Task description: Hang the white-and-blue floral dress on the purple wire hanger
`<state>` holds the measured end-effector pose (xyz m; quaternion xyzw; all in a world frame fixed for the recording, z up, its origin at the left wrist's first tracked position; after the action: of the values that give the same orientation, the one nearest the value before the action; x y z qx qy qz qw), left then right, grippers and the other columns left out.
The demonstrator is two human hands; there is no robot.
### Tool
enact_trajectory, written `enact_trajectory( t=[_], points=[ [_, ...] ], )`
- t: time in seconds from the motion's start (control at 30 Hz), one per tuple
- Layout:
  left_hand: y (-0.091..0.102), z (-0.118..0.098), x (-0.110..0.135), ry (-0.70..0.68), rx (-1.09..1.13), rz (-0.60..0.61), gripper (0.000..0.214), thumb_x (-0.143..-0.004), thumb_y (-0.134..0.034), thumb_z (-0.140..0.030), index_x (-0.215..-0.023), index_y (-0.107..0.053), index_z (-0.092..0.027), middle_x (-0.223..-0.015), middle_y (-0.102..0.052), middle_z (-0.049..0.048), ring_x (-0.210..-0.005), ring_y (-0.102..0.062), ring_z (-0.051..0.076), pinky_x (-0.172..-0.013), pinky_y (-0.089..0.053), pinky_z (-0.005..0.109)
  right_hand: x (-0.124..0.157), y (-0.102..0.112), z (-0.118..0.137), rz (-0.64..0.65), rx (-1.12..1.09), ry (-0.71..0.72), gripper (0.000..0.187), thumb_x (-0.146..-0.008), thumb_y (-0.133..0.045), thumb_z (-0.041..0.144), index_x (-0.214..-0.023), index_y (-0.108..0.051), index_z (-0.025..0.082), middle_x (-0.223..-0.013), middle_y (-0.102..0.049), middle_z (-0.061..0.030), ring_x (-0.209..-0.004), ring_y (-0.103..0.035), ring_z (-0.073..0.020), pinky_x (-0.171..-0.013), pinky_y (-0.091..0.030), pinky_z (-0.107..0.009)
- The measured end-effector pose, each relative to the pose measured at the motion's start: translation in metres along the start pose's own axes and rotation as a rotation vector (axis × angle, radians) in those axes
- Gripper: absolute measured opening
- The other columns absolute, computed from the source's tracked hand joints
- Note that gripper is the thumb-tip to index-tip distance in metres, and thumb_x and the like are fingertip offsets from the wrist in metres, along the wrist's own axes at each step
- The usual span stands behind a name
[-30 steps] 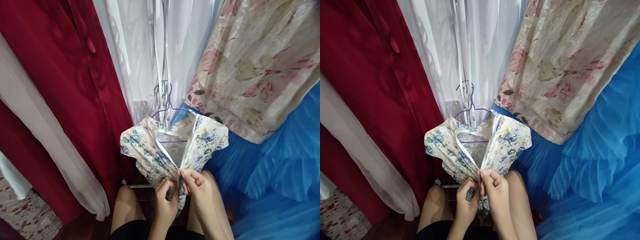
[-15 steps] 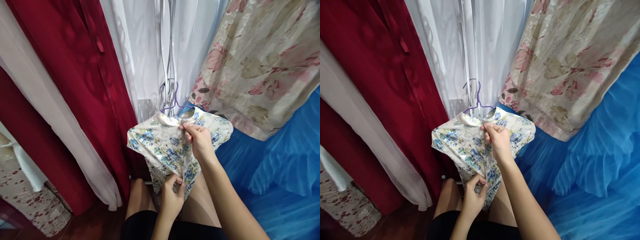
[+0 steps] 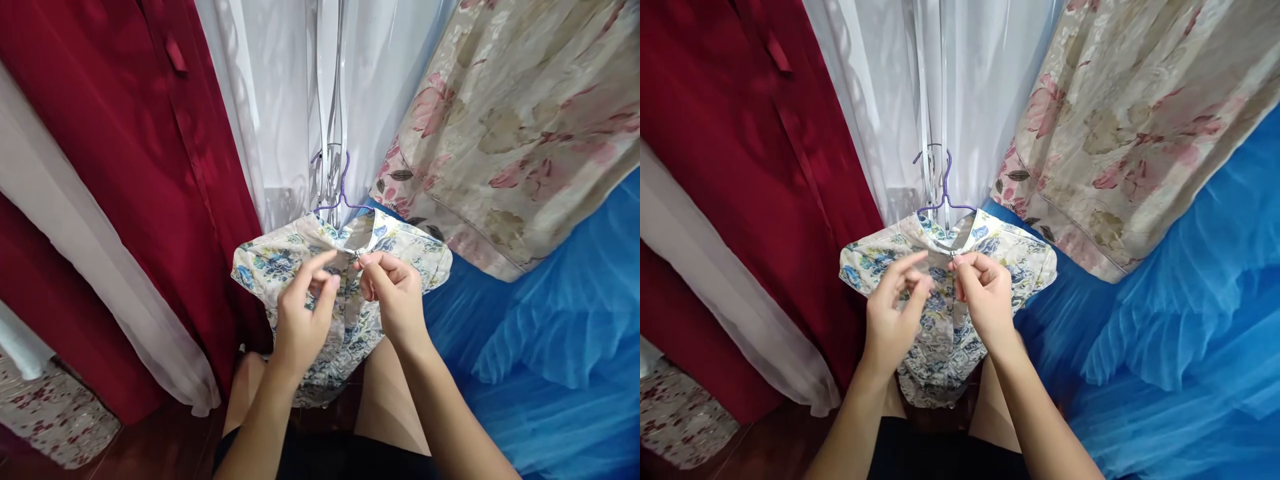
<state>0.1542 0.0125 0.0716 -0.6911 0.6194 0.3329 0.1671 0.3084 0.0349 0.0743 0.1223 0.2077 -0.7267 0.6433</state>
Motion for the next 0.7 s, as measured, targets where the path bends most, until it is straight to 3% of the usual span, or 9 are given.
enact_trajectory(
  t=[0.07,0.17,0.27,0.37,0.47,0.53,0.57,0.63,0.7],
  points=[
    [-0.004,-0.016,-0.027,-0.114,-0.109,0.066,0.024,-0.099,-0.056,-0.024,-0.121,-0.066,-0.023,-0.091,-0.069,0.0012,-0.079,-0.062,0.014,-0.077,-0.049,0.026,0.0,0.001,0.004,0.027,0.032,0.016,0.027,-0.09,-0.065,0.042,-0.077,-0.065,0.019,-0.047,-0.05,0.0055,-0.042,-0.041,-0.009,-0.045,-0.032,-0.024],
    [-0.013,-0.028,-0.045,-0.213,-0.258,0.124,0.014,-0.099,-0.056,-0.023,-0.095,-0.068,-0.019,-0.086,-0.068,0.0003,-0.075,-0.06,0.013,-0.073,-0.047,0.025,-0.006,-0.003,0.0,0.063,0.065,0.019,0.029,-0.092,-0.063,0.043,-0.076,-0.063,0.019,-0.048,-0.049,0.0053,-0.043,-0.041,-0.0091,-0.045,-0.03,-0.023],
    [-0.007,-0.034,-0.052,-0.27,-0.304,0.042,0.013,-0.1,-0.055,-0.023,-0.092,-0.065,-0.018,-0.083,-0.065,-0.0001,-0.075,-0.06,0.012,-0.073,-0.046,0.024,-0.015,-0.007,-0.017,0.044,0.128,0.021,0.032,-0.091,-0.062,0.044,-0.072,-0.057,0.018,-0.049,-0.045,0.0057,-0.044,-0.036,-0.0083,-0.044,-0.024,-0.023],
    [0.024,-0.021,-0.067,-0.252,-0.298,-0.146,0.014,-0.1,-0.055,-0.026,-0.095,-0.065,-0.017,-0.087,-0.067,0.0014,-0.083,-0.062,0.014,-0.079,-0.046,0.025,-0.017,-0.009,-0.04,0.055,0.185,-0.04,0.033,-0.089,-0.062,0.042,-0.068,-0.055,0.018,-0.05,-0.041,0.0061,-0.045,-0.031,-0.0074,-0.045,-0.021,-0.023],
    [0.071,0.026,-0.09,-0.108,-0.169,-0.352,0.017,-0.099,-0.057,-0.029,-0.093,-0.066,-0.016,-0.081,-0.066,0.0006,-0.078,-0.062,0.013,-0.075,-0.046,0.023,-0.008,-0.006,-0.054,0.106,0.182,-0.114,0.034,-0.086,-0.063,0.04,-0.063,-0.051,0.018,-0.05,-0.036,0.0076,-0.046,-0.026,-0.0065,-0.045,-0.018,-0.023],
    [0.1,0.076,-0.097,0.058,0.12,-0.491,0.013,-0.095,-0.061,-0.021,-0.086,-0.067,-0.014,-0.078,-0.065,-0.0003,-0.075,-0.061,0.012,-0.074,-0.046,0.021,0.002,-0.002,-0.057,0.123,0.182,-0.129,0.035,-0.085,-0.064,0.04,-0.061,-0.048,0.019,-0.05,-0.033,0.0082,-0.046,-0.024,-0.0063,-0.046,-0.016,-0.023],
    [0.108,0.107,-0.096,0.214,0.366,-0.555,0.015,-0.095,-0.06,-0.018,-0.082,-0.066,-0.014,-0.077,-0.065,0.0,-0.073,-0.061,0.011,-0.074,-0.047,0.021,0.007,-0.001,-0.058,0.129,0.178,-0.137,0.036,-0.085,-0.064,0.04,-0.061,-0.047,0.02,-0.05,-0.033,0.0083,-0.047,-0.023,-0.0063,-0.046,-0.016,-0.023],
    [0.104,0.16,-0.08,0.547,0.803,-0.614,0.021,-0.096,-0.056,-0.014,-0.077,-0.064,-0.013,-0.074,-0.066,0.0021,-0.069,-0.062,0.012,-0.074,-0.05,0.022,0.017,-0.003,-0.061,0.144,0.145,-0.17,0.037,-0.084,-0.065,0.041,-0.06,-0.045,0.02,-0.05,-0.032,0.0085,-0.046,-0.023,-0.0063,-0.046,-0.015,-0.023],
    [0.092,0.188,-0.054,0.726,1.012,-0.623,0.024,-0.096,-0.052,-0.01,-0.075,-0.062,-0.013,-0.072,-0.067,0.0032,-0.066,-0.063,0.012,-0.073,-0.052,0.023,0.028,-0.007,-0.067,0.144,0.095,-0.218,0.037,-0.084,-0.065,0.042,-0.061,-0.046,0.02,-0.049,-0.032,0.0087,-0.046,-0.022,-0.0063,-0.045,-0.015,-0.023]
  ],
)
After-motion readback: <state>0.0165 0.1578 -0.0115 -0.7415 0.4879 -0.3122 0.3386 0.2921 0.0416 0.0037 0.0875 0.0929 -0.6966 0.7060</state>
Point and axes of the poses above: each hand's wrist, its own x-axis away from the middle knuckle, its own y-axis out of the back of the hand, z = x × y, the point moved 7 cm from there along -x, towards the middle knuckle
